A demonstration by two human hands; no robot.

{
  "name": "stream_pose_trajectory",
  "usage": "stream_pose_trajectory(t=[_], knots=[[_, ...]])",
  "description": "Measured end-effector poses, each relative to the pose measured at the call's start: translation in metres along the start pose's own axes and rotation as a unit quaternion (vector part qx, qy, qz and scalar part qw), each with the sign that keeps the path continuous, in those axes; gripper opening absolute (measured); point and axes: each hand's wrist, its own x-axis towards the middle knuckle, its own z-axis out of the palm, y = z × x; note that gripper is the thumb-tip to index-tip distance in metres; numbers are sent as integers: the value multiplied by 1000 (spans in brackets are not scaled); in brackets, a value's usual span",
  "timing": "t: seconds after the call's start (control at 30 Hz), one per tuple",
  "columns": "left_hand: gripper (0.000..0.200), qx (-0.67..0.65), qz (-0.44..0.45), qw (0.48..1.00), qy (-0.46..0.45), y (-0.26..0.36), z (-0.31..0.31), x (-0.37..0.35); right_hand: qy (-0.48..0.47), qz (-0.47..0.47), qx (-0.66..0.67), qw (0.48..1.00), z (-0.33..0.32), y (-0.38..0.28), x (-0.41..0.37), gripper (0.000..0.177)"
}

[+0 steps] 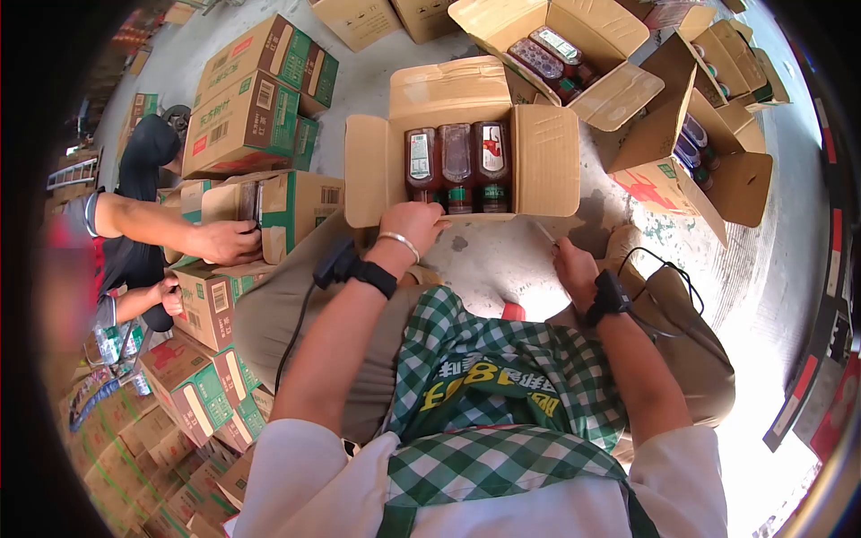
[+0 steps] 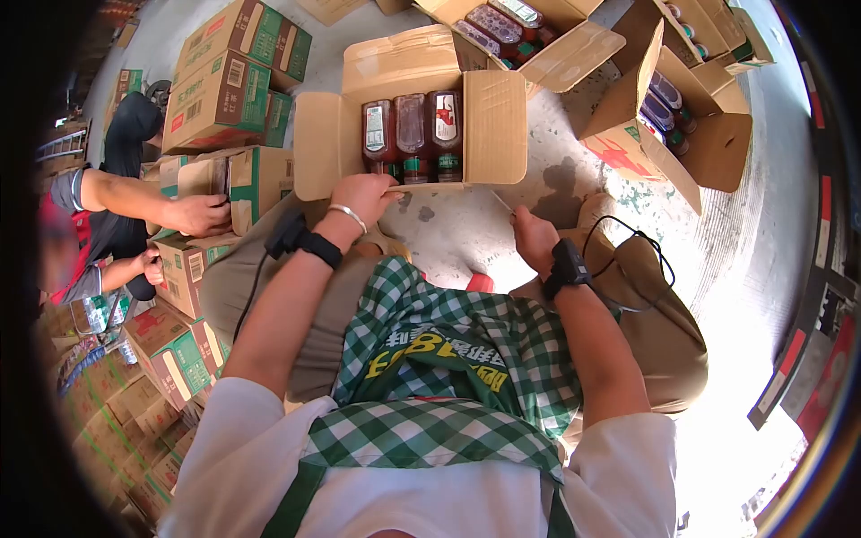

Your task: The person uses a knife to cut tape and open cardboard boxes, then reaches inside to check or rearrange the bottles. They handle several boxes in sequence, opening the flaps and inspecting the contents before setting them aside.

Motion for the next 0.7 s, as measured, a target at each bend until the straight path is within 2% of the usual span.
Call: stream_pose_trajectory(t=[0.03,0.07,0.1,0.13,0.17,0.23,0.27,0.3,0.37,0.4,0.43,0.47,0.5,0.57,0.6,0.63,0.67,0.7], knots=[[24,-24,-52,998,36,6,7,-5,1,-3,1,1000,-7,-4,0,13],[24,-23,-54,998,36,12,15,-9,29,44,68,996,-16,-8,-1,15],[24,-53,-110,990,71,19,21,-14,55,90,134,985,-22,-11,-2,16],[26,-83,-163,977,107,26,26,-16,103,91,160,977,-21,-5,0,21],[26,-80,-163,977,109,32,31,-13,104,90,163,977,-22,-4,3,21],[26,-135,-221,949,179,57,31,-9,150,207,294,921,-30,-13,11,24],[24,-137,-252,947,144,70,26,-2,173,211,333,902,-31,-16,15,26],[24,-136,-253,947,141,84,22,2,171,214,334,902,-35,-28,21,26],[22,-237,-285,914,164,111,19,7,190,212,376,881,-48,-51,29,27],[22,-235,-284,915,163,119,29,4,181,214,406,870,-49,-55,31,27],[20,-277,-293,893,201,124,46,-2,184,212,407,869,-46,-59,34,27],[19,-319,-300,867,237,125,61,-4,157,235,463,840,-43,-62,37,26],[19,-318,-296,869,238,122,69,-2,129,258,516,806,-39,-65,39,25],[20,-500,-319,759,269,113,78,7,115,243,504,821,-36,-72,42,24],[21,-559,-298,707,315,114,75,27,123,219,502,828,-36,-76,45,23],[18,-644,-291,609,360,124,63,50,131,198,500,833,-37,-79,48,22],[21,-721,-291,499,383,155,11,39,131,192,497,836,-44,-81,49,23],[25,-553,-218,704,390,152,31,60,136,197,494,836,-47,-80,49,23]])
